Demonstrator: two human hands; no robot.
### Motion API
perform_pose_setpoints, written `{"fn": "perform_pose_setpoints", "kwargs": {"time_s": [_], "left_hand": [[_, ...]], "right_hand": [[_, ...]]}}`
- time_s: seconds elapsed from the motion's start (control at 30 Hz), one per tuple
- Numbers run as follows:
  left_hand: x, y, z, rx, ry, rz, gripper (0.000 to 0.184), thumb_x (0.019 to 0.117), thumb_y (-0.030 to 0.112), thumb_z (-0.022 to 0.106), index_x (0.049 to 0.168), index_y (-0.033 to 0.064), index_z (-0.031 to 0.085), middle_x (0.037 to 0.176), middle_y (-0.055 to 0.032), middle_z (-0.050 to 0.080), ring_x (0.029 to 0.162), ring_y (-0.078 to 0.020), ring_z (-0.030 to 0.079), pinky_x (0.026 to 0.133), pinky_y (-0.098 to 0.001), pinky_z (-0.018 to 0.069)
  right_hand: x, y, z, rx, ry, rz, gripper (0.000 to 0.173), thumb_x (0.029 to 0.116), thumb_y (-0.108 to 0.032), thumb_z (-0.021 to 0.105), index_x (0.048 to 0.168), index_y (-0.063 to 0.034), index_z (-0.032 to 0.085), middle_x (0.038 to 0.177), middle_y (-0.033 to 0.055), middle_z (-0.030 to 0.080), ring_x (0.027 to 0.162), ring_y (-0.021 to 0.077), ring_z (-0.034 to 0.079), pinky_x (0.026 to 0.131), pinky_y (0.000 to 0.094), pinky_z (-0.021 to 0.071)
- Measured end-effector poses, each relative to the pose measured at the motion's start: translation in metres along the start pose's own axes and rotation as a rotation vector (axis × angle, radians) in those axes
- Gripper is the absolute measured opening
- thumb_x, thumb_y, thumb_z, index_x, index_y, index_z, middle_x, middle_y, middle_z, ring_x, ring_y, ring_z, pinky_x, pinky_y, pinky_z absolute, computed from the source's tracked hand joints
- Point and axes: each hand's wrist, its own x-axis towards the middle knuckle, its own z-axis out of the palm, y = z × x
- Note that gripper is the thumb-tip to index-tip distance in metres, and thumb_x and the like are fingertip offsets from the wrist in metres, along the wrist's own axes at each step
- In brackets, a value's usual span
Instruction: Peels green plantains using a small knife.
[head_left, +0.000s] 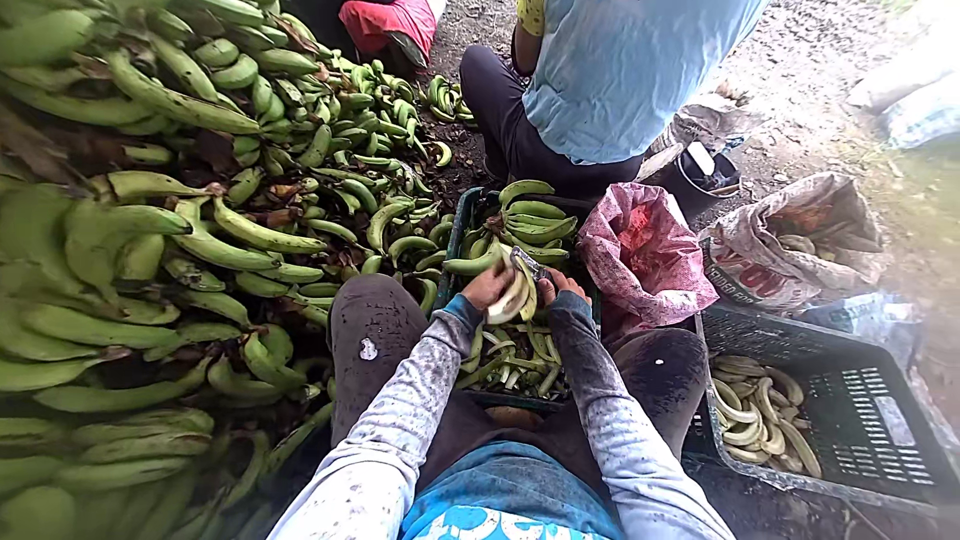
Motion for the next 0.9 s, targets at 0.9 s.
{"fn": "perform_pose_setpoints", "kwargs": {"time_s": [0.9], "left_hand": [[-0.017, 0.004, 0.007, 0.134, -0.121, 0.073, 0.048, 0.1121, 0.027, 0.036, 0.151, 0.0013, 0.044, 0.140, -0.0245, 0.058, 0.125, -0.0356, 0.060, 0.109, -0.0540, 0.0447]], "right_hand": [[0.011, 0.010, 0.009, 0.203, -0.042, 0.032, 0.046, 0.1116, -0.032, 0.037, 0.145, -0.0064, 0.055, 0.143, 0.0232, 0.058, 0.138, 0.0364, 0.051, 0.117, 0.0570, 0.0340]]}}
